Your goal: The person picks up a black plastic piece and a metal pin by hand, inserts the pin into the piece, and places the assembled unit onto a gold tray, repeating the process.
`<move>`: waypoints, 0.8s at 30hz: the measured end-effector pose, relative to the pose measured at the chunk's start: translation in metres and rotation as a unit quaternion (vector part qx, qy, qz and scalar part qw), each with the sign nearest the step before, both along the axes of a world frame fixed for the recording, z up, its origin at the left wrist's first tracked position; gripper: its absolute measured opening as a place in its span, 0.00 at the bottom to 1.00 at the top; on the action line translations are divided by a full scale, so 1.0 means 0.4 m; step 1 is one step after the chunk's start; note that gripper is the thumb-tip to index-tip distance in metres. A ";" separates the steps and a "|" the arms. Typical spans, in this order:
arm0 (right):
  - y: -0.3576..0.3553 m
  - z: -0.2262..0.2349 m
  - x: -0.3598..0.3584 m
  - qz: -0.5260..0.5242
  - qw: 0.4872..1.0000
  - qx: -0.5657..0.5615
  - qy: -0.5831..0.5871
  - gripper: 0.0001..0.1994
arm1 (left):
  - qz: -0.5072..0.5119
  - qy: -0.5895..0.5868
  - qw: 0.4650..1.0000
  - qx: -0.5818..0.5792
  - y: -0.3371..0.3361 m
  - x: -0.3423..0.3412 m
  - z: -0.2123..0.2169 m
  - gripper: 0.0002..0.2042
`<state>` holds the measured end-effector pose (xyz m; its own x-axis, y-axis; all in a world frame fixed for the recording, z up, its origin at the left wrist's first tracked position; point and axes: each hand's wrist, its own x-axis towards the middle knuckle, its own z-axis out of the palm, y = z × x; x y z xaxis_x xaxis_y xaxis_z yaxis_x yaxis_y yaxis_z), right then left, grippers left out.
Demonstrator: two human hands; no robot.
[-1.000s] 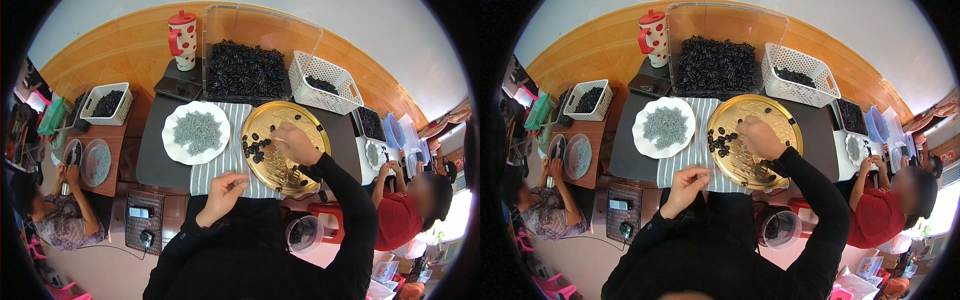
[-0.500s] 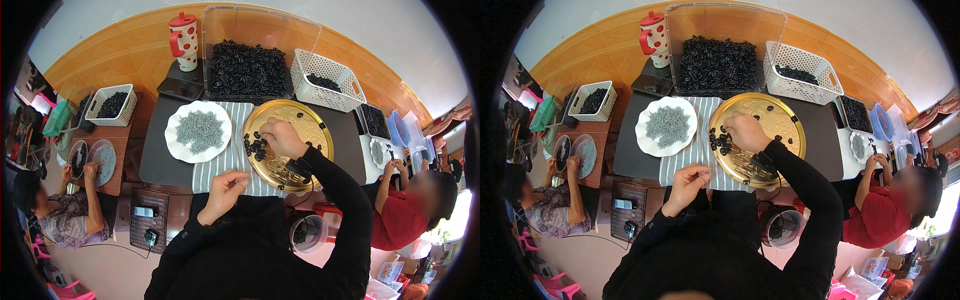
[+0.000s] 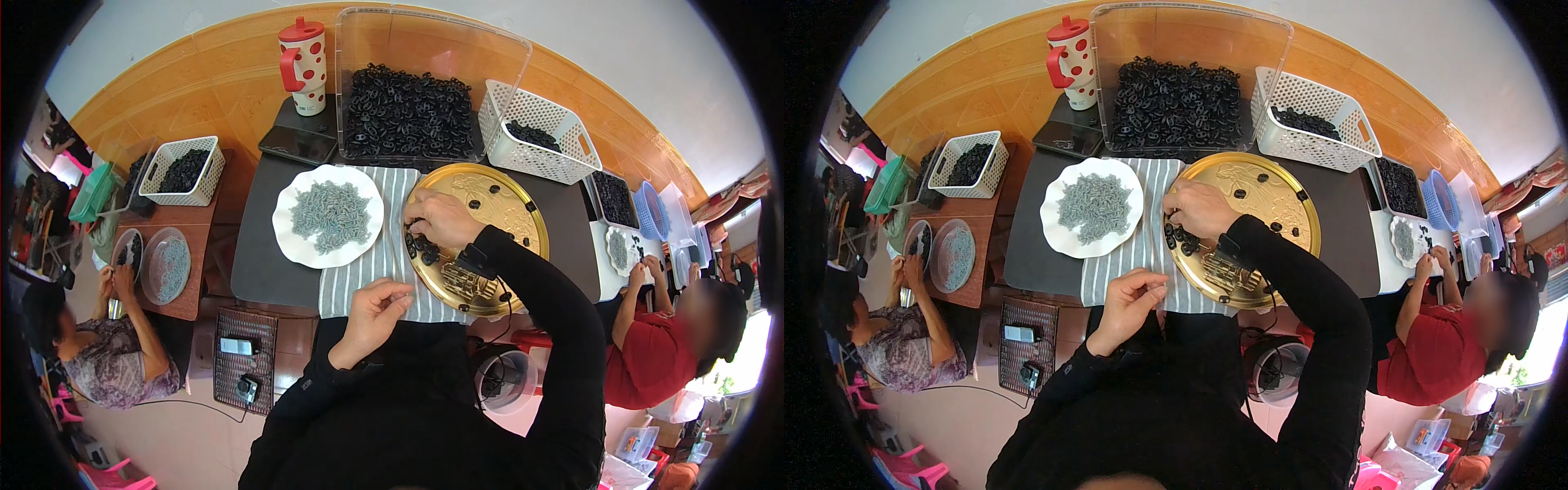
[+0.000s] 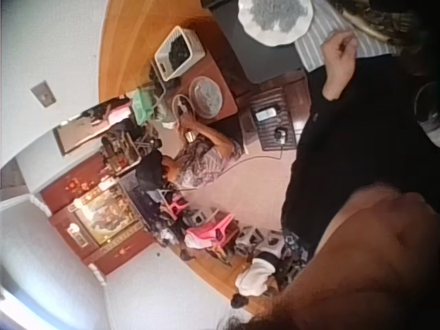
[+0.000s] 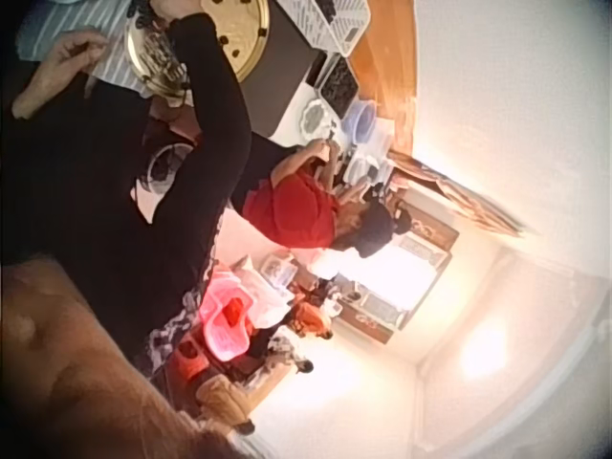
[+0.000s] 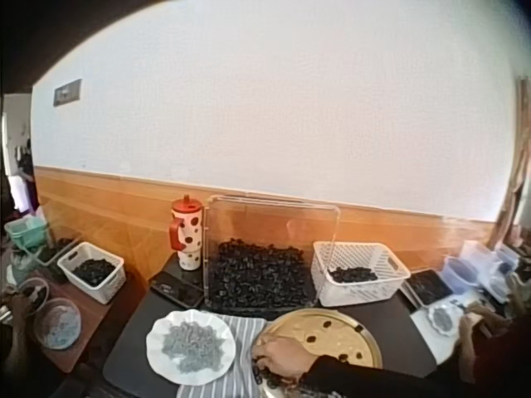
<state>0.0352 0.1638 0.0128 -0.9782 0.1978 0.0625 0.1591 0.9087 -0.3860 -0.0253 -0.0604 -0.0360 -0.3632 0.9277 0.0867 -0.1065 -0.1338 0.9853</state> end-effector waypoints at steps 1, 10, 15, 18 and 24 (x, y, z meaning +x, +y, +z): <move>-0.004 -0.009 0.001 0.002 1.000 0.016 0.025 0.05 | -0.002 -0.001 1.000 0.000 0.001 0.001 -0.006 0.06; -0.060 0.095 0.126 -0.072 0.987 -0.102 0.097 0.02 | 0.033 -0.065 0.997 0.010 0.004 0.011 0.014 0.08; -0.230 0.093 0.246 -0.151 0.917 -0.340 0.147 0.02 | 0.021 -0.143 0.988 0.054 0.017 0.068 0.060 0.08; -0.291 0.051 0.275 -0.179 0.887 -0.368 0.213 0.01 | -0.011 -0.160 0.985 0.062 0.028 0.098 0.046 0.08; -0.295 -0.008 0.324 -0.211 0.809 -0.488 0.250 0.03 | -0.031 -0.171 0.985 0.020 0.043 0.113 0.030 0.06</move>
<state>0.1648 0.0460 0.0096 -0.7114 0.7015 0.0427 -0.0219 0.0386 -0.9990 0.0201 -0.0430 -0.0242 -0.3206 0.9472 0.0054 -0.4398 -0.1539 0.8848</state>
